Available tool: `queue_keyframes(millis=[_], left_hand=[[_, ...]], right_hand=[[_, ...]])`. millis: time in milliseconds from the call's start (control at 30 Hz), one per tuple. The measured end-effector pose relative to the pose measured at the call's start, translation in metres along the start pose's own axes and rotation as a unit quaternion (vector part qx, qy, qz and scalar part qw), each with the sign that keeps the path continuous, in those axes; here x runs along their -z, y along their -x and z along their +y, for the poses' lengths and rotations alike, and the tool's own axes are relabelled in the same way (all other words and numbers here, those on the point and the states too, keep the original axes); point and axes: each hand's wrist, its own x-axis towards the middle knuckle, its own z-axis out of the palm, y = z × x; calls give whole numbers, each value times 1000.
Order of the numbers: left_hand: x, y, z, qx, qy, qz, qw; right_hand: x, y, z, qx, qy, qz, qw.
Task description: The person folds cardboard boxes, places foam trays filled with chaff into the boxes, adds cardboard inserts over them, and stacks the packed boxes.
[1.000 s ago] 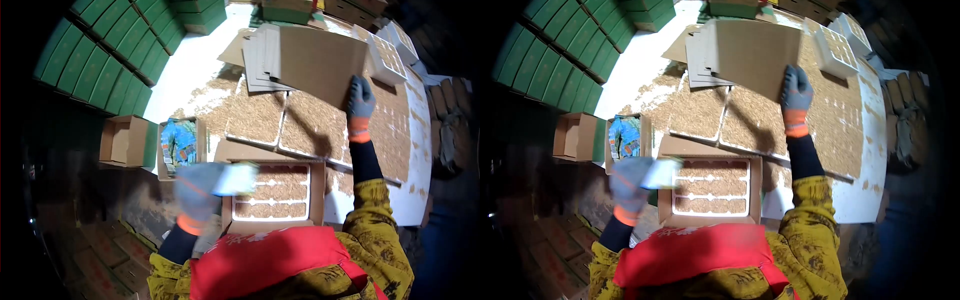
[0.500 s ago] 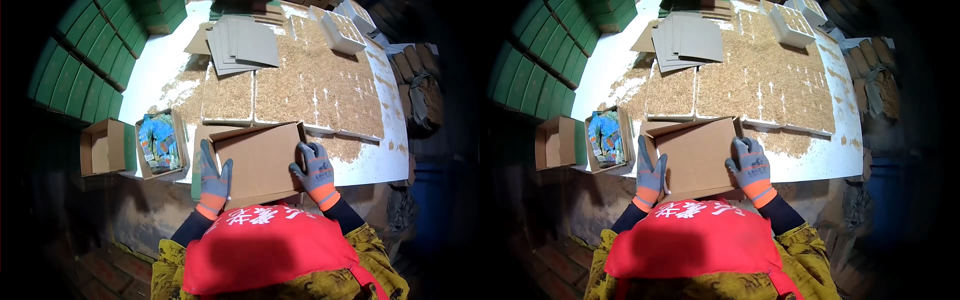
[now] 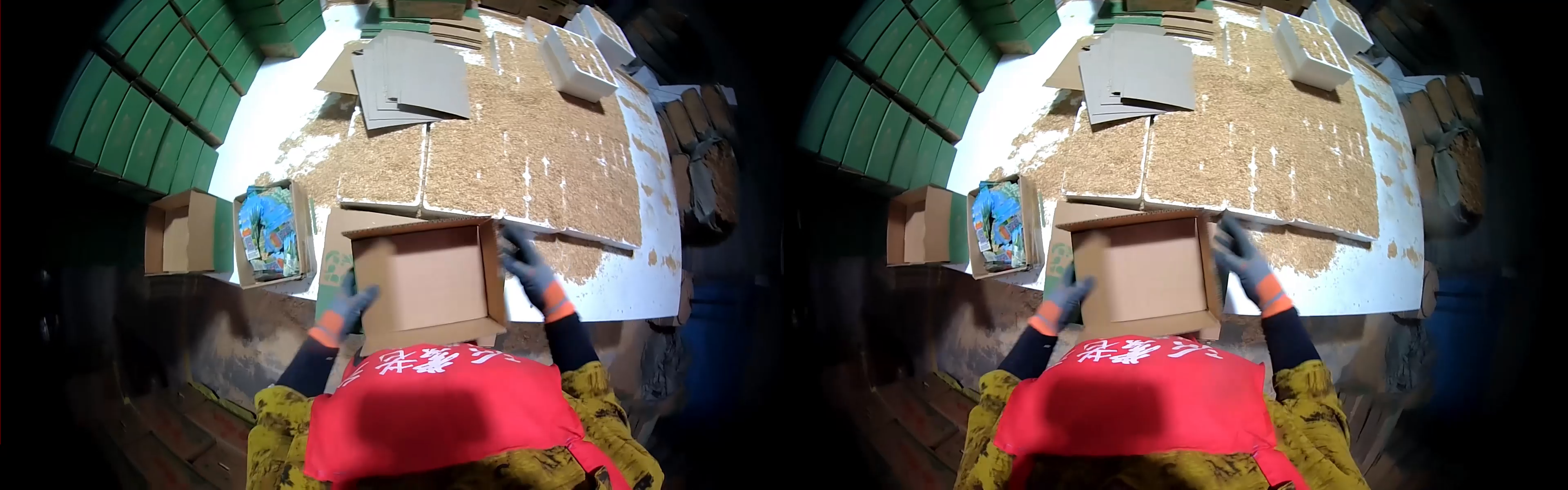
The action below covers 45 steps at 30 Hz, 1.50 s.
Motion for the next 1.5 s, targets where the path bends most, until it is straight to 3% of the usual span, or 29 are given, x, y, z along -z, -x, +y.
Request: queue_keyframes(millis=[33,67,200,233,267,333,367,400,467,533,567,600,633,667,733,767,800,867,933,1067,1100,1133,1200,1233,1267,1333,1400,1467,1500], left_hand=[[-8,-10,-21,-39,-394,148,906],[-15,-19,-30,-17,-417,188,889],[-40,0,19,16,-171,149,974],[-44,4,21,0,-118,141,983],[-43,4,18,-36,-128,140,981],[-35,-3,9,-85,-230,188,951],[-32,-2,16,-105,-219,189,951],[-27,6,24,-120,-208,183,953],[1,16,64,-119,-64,123,983],[70,32,66,-275,116,72,952],[108,37,79,-261,74,214,938],[136,55,108,-321,195,315,872],[213,57,87,-348,130,407,834],[276,67,91,-412,189,448,771],[417,83,58,-476,18,553,684],[448,92,66,-470,35,572,671],[493,90,65,-423,-67,634,645],[546,101,79,-321,-23,418,849],[550,79,59,-263,121,304,908],[568,51,13,-271,138,286,909],[540,57,19,-309,312,108,892],[516,65,28,-331,466,-77,817],[528,27,-47,-364,346,247,829],[534,8,-82,-318,272,404,814],[517,18,-63,-295,307,363,829],[493,41,-24,-297,284,339,846],[496,37,-20,-316,261,337,848],[517,20,-51,-340,242,352,838],[519,23,-52,-445,476,248,717]], right_hand=[[-10,-15,51,-20,105,-20,994],[-20,-25,93,-39,210,-44,976],[-35,-30,118,17,183,31,982],[-44,-13,58,-43,90,7,995],[-39,-13,71,-72,-33,-20,997],[-36,-4,74,-84,-46,16,995],[-37,-8,79,12,-65,-4,998],[-38,-4,74,-25,-41,24,999],[-73,-2,33,-48,-241,-42,969],[-120,-9,0,-67,-345,-87,932],[-143,-17,-3,-84,-375,-101,918],[-168,-22,-7,-104,-404,-114,902],[-204,-28,-16,-81,-411,-116,901],[-246,-39,-27,-52,-418,-122,899],[-321,-58,-44,-35,-424,-130,896],[-355,-65,-51,-45,-429,-126,893],[-385,-73,-56,-53,-433,-122,891],[-443,-98,-52,15,-377,-75,923],[-475,-121,-27,27,-355,-68,932],[-532,-109,-52,45,-309,-72,947],[-541,-109,-51,35,-313,-64,947],[-549,-110,-52,27,-318,-56,946],[-559,-123,-52,40,-295,-72,952],[-565,-126,-60,64,-201,-81,974],[-570,-130,-66,84,-104,-90,987],[-588,-145,-45,52,-181,-81,979],[-609,-172,-13,-67,-400,-70,912],[-614,-183,-13,-88,-235,-72,965],[-610,-187,-20,-104,-122,-88,983]])
